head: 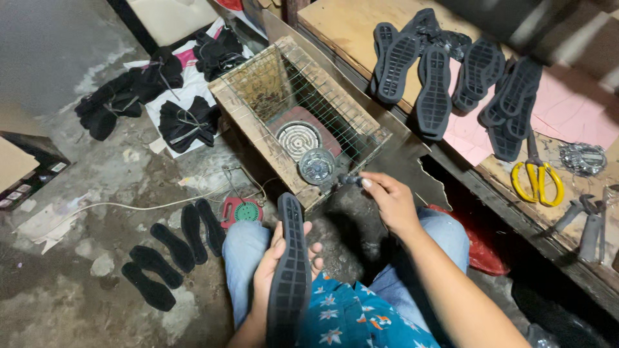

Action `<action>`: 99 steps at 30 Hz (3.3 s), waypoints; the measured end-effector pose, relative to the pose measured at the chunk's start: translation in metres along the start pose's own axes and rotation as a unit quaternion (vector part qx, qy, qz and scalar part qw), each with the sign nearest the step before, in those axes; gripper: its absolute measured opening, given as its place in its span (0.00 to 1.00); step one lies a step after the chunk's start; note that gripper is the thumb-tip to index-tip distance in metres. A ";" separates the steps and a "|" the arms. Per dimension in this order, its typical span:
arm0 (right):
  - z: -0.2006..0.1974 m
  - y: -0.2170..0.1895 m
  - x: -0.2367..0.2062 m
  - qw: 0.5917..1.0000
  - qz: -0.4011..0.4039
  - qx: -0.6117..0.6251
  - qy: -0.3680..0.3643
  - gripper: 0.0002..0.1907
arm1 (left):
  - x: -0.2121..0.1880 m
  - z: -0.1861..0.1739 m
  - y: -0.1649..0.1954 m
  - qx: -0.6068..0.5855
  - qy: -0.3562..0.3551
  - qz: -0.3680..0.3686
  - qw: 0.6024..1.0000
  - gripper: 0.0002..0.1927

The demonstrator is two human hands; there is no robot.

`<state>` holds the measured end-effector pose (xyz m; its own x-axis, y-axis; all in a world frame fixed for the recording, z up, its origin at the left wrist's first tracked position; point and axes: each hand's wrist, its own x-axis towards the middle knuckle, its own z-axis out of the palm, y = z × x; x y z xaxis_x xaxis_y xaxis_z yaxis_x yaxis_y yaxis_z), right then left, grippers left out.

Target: The person sits on the floor and scrubs the textured bottom of black shoe soles using a small brush. They repeatedly dip the brush into a small container of liquid and wipe the soles, then place the cleaned soles on the floor.

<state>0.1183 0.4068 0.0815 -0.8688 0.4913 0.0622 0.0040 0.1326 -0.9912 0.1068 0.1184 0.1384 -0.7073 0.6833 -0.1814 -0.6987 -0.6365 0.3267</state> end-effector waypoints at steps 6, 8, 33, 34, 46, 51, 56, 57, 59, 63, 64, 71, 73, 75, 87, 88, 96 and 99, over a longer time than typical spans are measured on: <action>0.049 -0.028 0.043 0.968 -0.175 -0.176 -0.028 0.10 | -0.011 -0.009 0.024 -0.116 -0.061 0.001 0.991 0.30; 0.059 -0.028 0.050 0.960 -0.183 -0.210 -0.033 0.09 | -0.014 -0.009 0.030 -0.119 -0.094 0.007 0.988 0.31; 0.051 -0.075 -0.010 0.981 0.021 0.189 -0.036 0.13 | 0.008 0.025 0.062 -0.073 -0.137 -0.015 0.988 0.50; 0.050 -0.080 -0.015 0.983 0.014 0.178 -0.042 0.13 | 0.009 0.029 0.062 -0.064 -0.145 -0.020 0.987 0.51; 0.050 -0.105 -0.051 0.994 -0.049 0.072 -0.065 0.12 | 0.003 0.035 0.059 -0.039 -0.173 -0.054 0.983 0.55; 0.042 -0.106 -0.038 0.993 -0.087 0.077 -0.011 0.11 | -0.001 0.040 0.060 -0.004 -0.177 -0.089 0.980 0.55; 0.042 -0.110 -0.044 0.995 -0.091 0.035 0.002 0.10 | -0.002 0.042 0.063 0.031 -0.195 -0.099 0.975 0.57; 0.043 -0.111 -0.043 0.995 -0.094 0.042 0.006 0.10 | -0.002 0.041 0.062 0.035 -0.192 -0.103 0.975 0.56; 0.045 -0.114 -0.040 0.993 -0.099 0.055 0.018 0.11 | -0.002 0.040 0.059 0.041 -0.186 -0.113 0.975 0.56; 0.050 -0.119 -0.042 0.993 -0.117 0.025 -0.002 0.11 | 0.000 0.036 0.055 0.050 -0.187 -0.128 0.973 0.55; 0.052 -0.121 -0.047 0.990 -0.139 0.012 -0.015 0.11 | 0.000 0.035 0.054 0.041 -0.182 -0.129 0.974 0.55; 0.055 -0.127 -0.057 0.982 -0.180 -0.050 -0.037 0.10 | 0.000 0.032 0.053 0.033 -0.177 -0.132 0.975 0.55; 0.055 -0.125 -0.046 0.993 -0.118 0.002 0.007 0.10 | 0.000 0.030 0.051 0.021 -0.175 -0.131 0.976 0.55; 0.055 -0.122 -0.042 0.994 -0.108 0.014 0.015 0.10 | 0.004 0.026 0.050 0.018 -0.176 -0.132 0.975 0.55; 0.067 -0.136 -0.061 0.978 -0.187 -0.072 -0.058 0.10 | 0.035 0.022 0.039 -0.145 -0.214 -0.121 0.958 0.45; 0.066 -0.139 -0.052 0.977 -0.196 -0.076 -0.025 0.10 | 0.037 0.024 0.039 -0.168 -0.217 -0.130 0.953 0.46; 0.074 -0.153 -0.078 0.952 -0.268 -0.081 -0.126 0.10 | 0.069 0.042 0.036 -0.109 -0.188 -0.065 0.974 0.46; 0.072 -0.153 -0.071 0.970 -0.218 -0.087 -0.068 0.10 | 0.071 0.046 0.034 -0.070 -0.191 -0.052 0.978 0.46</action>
<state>0.1439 0.2892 0.2204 -0.8638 0.2394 0.4434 -0.3053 0.4515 -0.8384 0.0374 0.1620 0.1790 -0.5579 0.8139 0.1620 -0.7917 -0.5805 0.1901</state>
